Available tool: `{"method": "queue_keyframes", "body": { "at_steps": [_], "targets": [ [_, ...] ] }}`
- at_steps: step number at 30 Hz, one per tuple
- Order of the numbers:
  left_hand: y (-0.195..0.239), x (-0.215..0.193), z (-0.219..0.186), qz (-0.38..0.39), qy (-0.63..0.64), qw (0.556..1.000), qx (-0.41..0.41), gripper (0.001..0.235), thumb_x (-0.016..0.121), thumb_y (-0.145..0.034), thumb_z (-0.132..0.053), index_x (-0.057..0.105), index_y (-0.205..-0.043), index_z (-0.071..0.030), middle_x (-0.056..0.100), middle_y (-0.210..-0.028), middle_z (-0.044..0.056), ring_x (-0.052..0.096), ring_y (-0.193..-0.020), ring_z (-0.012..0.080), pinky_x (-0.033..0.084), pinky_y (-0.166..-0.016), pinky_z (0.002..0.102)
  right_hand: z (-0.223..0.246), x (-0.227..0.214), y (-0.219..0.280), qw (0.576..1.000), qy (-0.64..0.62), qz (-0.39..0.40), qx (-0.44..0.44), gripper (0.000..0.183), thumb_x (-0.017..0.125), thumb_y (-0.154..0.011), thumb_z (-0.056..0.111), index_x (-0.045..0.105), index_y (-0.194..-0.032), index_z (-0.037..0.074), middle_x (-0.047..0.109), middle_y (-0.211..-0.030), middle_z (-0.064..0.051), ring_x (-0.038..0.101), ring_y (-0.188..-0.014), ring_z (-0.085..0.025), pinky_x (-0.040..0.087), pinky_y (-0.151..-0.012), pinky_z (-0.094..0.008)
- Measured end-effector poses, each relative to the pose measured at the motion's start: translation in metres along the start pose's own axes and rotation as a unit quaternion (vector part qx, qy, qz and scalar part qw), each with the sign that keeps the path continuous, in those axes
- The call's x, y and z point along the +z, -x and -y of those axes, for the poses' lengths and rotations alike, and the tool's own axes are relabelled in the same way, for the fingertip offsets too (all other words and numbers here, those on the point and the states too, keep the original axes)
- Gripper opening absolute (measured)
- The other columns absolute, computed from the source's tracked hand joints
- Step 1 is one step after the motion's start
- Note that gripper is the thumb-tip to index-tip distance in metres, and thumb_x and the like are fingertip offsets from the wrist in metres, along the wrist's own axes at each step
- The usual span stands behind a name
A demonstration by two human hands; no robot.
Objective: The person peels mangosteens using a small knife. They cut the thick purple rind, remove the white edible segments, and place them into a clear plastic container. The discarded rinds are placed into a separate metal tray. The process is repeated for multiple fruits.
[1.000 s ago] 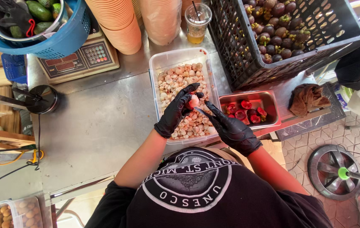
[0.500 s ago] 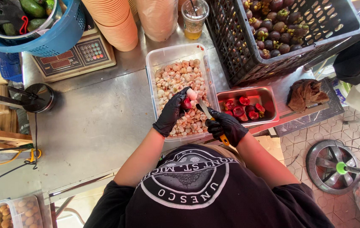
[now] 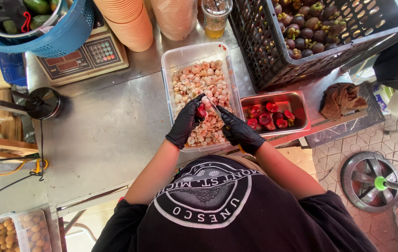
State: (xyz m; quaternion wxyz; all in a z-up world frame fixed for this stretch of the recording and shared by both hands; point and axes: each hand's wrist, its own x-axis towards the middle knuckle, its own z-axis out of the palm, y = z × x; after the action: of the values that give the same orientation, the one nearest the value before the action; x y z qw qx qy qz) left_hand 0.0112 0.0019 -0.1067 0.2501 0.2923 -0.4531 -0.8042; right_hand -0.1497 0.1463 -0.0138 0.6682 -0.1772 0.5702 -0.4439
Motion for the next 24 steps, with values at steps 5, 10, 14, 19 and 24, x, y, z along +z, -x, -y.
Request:
{"method": "queue_keyframes", "body": {
  "at_steps": [5, 10, 14, 19, 24],
  "targets": [
    [0.006, -0.002, -0.001, -0.016, -0.001, 0.999, -0.046, 0.049, 0.043, -0.106, -0.042, 0.056, -0.148, -0.021, 0.068, -0.12, -0.002, 0.059, -0.081, 0.0053, 0.047, -0.064, 0.02, 0.006, -0.001, -0.013, 0.994, 0.006, -0.064, 0.088, 0.046, 0.047, -0.103, 0.055, 0.054, -0.143, 0.033, 0.041, -0.063, 0.006, 0.031, -0.052, -0.008, 0.023, -0.048, -0.025],
    [0.009, -0.009, -0.023, 0.012, 0.042, 0.999, -0.02, 0.05, 0.04, -0.107, -0.04, 0.054, -0.151, -0.02, 0.07, -0.132, 0.005, 0.056, -0.075, 0.0036, 0.041, -0.057, 0.018, 0.0, -0.017, -0.014, 0.995, -0.088, -0.006, 0.05, 0.041, 0.049, -0.101, 0.05, 0.056, -0.138, 0.034, 0.042, -0.064, 0.007, 0.032, -0.053, -0.007, 0.023, -0.048, -0.023],
    [0.014, -0.011, -0.032, 0.004, 0.118, 0.993, -0.021, 0.049, 0.041, -0.108, -0.037, 0.053, -0.151, -0.018, 0.068, -0.136, 0.01, 0.057, -0.072, 0.0051, 0.038, -0.053, 0.017, -0.013, -0.051, 0.0, 0.955, 0.22, -0.069, -0.185, 0.038, 0.049, -0.105, 0.043, 0.052, -0.137, 0.022, 0.053, -0.069, -0.001, 0.049, -0.059, -0.014, 0.042, -0.052, -0.031],
    [0.012, -0.003, -0.05, -0.025, 0.164, 0.986, -0.03, 0.049, 0.043, -0.106, -0.036, 0.053, -0.15, -0.017, 0.067, -0.134, 0.013, 0.059, -0.068, 0.0082, 0.041, -0.051, 0.018, -0.007, -0.084, 0.022, 0.674, 0.699, -0.145, -0.188, 0.028, 0.047, -0.103, 0.032, 0.057, -0.123, 0.016, 0.07, -0.08, -0.015, 0.068, -0.071, -0.036, 0.05, -0.06, -0.051],
    [-0.002, 0.027, -0.082, -0.015, 0.195, 0.98, -0.022, 0.048, 0.046, -0.106, -0.032, 0.053, -0.151, -0.016, 0.067, -0.13, 0.013, 0.059, -0.07, 0.0077, 0.043, -0.053, 0.018, -0.003, -0.079, 0.046, 0.639, 0.742, -0.159, -0.122, 0.02, 0.05, -0.097, 0.022, 0.065, -0.11, 0.018, 0.071, -0.084, -0.012, 0.07, -0.078, -0.036, 0.051, -0.06, -0.056]
  ]
}}
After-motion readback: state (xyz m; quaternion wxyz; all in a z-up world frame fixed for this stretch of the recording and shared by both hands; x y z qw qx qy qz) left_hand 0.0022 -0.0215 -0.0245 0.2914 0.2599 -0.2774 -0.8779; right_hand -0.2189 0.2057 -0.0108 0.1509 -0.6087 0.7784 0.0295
